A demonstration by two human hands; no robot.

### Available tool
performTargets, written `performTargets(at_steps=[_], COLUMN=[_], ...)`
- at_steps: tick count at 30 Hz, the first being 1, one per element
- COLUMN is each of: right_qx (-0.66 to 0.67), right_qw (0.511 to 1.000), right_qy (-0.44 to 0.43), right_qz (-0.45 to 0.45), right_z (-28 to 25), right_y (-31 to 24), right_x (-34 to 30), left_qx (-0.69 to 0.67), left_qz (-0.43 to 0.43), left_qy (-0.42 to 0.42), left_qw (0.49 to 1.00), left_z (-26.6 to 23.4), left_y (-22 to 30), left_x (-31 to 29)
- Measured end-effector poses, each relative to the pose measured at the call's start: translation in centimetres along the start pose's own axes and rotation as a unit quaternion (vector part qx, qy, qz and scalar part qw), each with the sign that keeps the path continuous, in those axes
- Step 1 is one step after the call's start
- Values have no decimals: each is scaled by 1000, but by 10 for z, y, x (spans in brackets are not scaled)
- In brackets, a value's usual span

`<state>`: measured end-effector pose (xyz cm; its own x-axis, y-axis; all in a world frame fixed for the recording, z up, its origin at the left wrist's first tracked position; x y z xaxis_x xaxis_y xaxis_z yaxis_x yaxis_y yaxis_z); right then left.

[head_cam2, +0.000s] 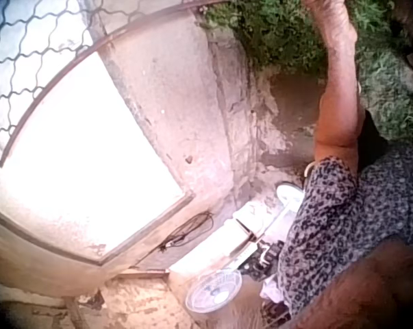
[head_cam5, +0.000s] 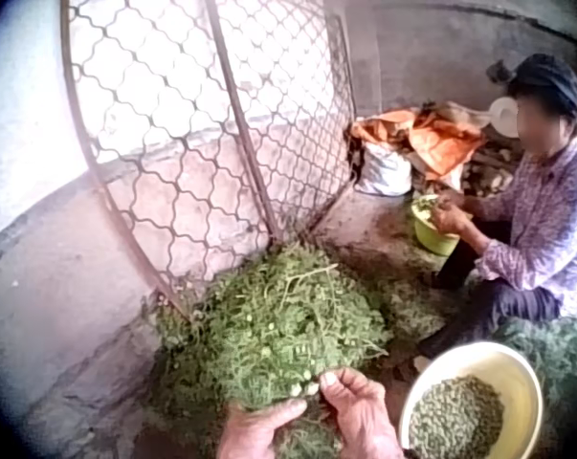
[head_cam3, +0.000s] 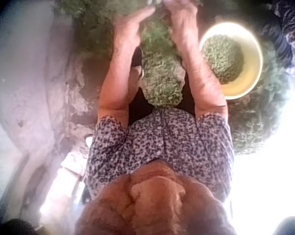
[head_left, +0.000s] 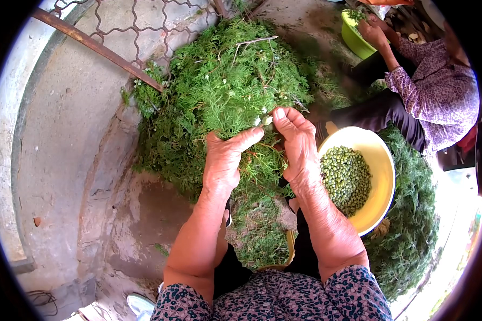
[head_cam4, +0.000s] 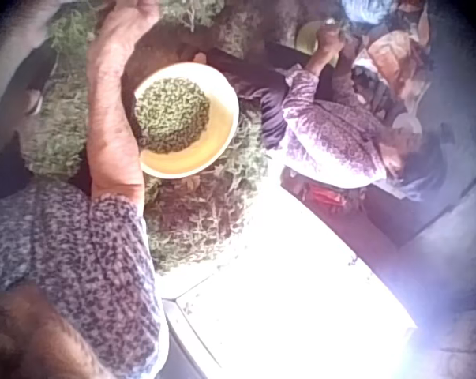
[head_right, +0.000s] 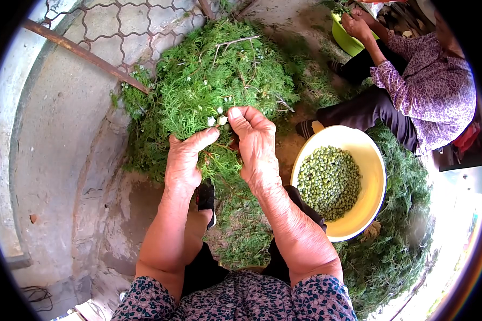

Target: The person picks up a cedar branch by hand, plucks the small green cones from the foliage, and drops them into a yellow bowl, repeating the process with several branches.

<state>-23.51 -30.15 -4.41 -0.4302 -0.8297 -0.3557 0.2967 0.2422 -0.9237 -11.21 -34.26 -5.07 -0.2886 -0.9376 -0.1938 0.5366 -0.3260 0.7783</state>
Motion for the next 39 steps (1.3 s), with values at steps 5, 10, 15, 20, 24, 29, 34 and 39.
performTargets(at_steps=[5,10,15,20,24,29,34,39], right_qx=[24,180,206,-20,-153,-156,260,262], right_qw=[997,983,969,978,931,930,945,950], right_qy=[78,-23,-134,-146,-149,-122,-197,-168], right_qz=[4,-30,-37,-149,-297,-311,-35,-8], right_z=[-9,-15,0,7,13,14,3,-4], right_y=[4,-9,-10,-18,-29,-28,-11,-9], right_x=[3,21,15,6,1,0,20,20], left_qx=[10,-41,-43,2,-7,7,-16,-2], left_qz=[10,-26,-47,6,21,18,-24,-7], left_qy=[18,29,57,25,26,12,33,10], left_qw=[1000,998,996,1000,999,1000,999,1000], left_z=[-5,-15,-29,-12,-10,-12,-18,-15], left_y=[-1,-5,-10,6,10,9,2,4], left_x=[-3,1,4,1,0,0,1,0])
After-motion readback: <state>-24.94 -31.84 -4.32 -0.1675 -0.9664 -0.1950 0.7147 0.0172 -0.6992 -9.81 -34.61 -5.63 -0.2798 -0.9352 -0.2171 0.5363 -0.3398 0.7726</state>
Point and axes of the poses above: each hand's wrist, its own x-axis towards the middle knuckle, its own z-axis out of the palm, y = z × x, the point moved 7 cm from there along x, towards the middle knuckle, and after that the axes turned 8 degrees about -x, right-handed, at the moved point
